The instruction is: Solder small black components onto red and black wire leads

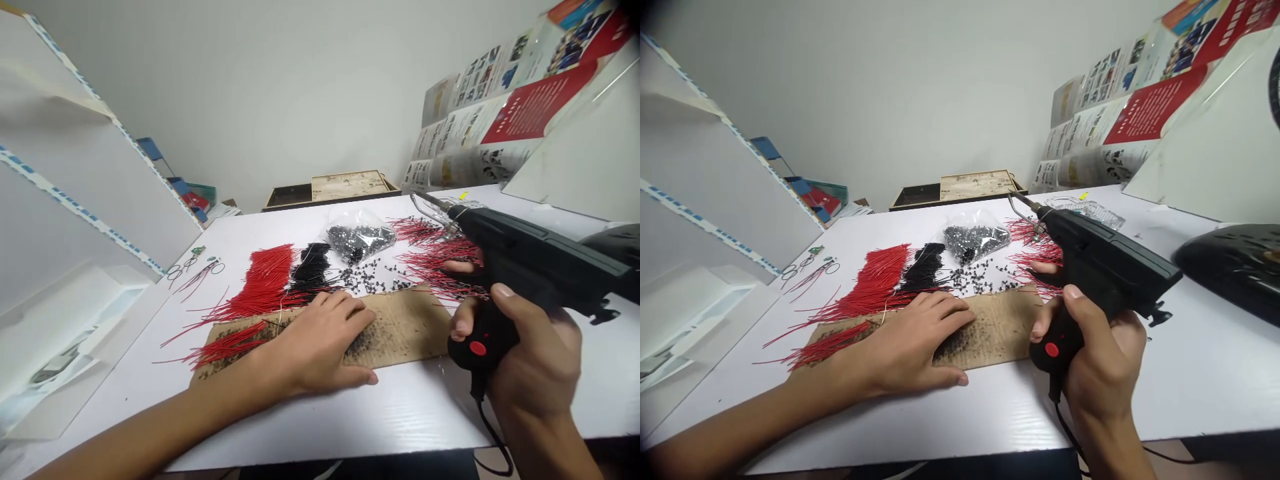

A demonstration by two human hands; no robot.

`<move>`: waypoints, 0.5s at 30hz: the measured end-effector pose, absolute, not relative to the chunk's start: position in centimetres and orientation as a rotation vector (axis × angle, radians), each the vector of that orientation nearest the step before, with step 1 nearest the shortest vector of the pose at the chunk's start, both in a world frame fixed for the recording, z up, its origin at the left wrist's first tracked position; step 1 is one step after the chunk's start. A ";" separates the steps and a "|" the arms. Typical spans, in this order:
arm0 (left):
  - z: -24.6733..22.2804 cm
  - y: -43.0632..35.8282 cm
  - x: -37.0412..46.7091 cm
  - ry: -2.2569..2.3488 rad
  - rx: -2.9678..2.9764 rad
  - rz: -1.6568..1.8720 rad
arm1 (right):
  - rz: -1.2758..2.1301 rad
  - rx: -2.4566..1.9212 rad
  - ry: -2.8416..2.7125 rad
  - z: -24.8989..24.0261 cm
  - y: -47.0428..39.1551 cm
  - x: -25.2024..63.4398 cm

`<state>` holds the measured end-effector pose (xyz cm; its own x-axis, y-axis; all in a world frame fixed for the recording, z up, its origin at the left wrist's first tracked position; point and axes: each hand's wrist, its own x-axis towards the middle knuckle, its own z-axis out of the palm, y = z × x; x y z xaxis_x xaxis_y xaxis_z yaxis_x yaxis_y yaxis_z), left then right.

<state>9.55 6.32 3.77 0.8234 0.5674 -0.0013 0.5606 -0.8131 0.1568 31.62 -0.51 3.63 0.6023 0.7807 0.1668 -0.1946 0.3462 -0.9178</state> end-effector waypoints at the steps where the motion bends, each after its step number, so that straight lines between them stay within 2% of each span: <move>1: 3.7 6.2 9.4 0.870 2.849 0.065 | 0.703 -1.031 -0.674 3.7 -0.6 31.7; 15: 4.4 4.1 7.4 0.814 2.786 0.040 | 0.726 -1.012 -0.673 3.3 -0.3 32.9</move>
<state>7.38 4.10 4.40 0.8447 0.5338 -0.0400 0.5272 -0.8166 0.2350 32.93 -0.31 3.35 0.5868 0.7939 0.1595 -0.2191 0.3454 -0.9125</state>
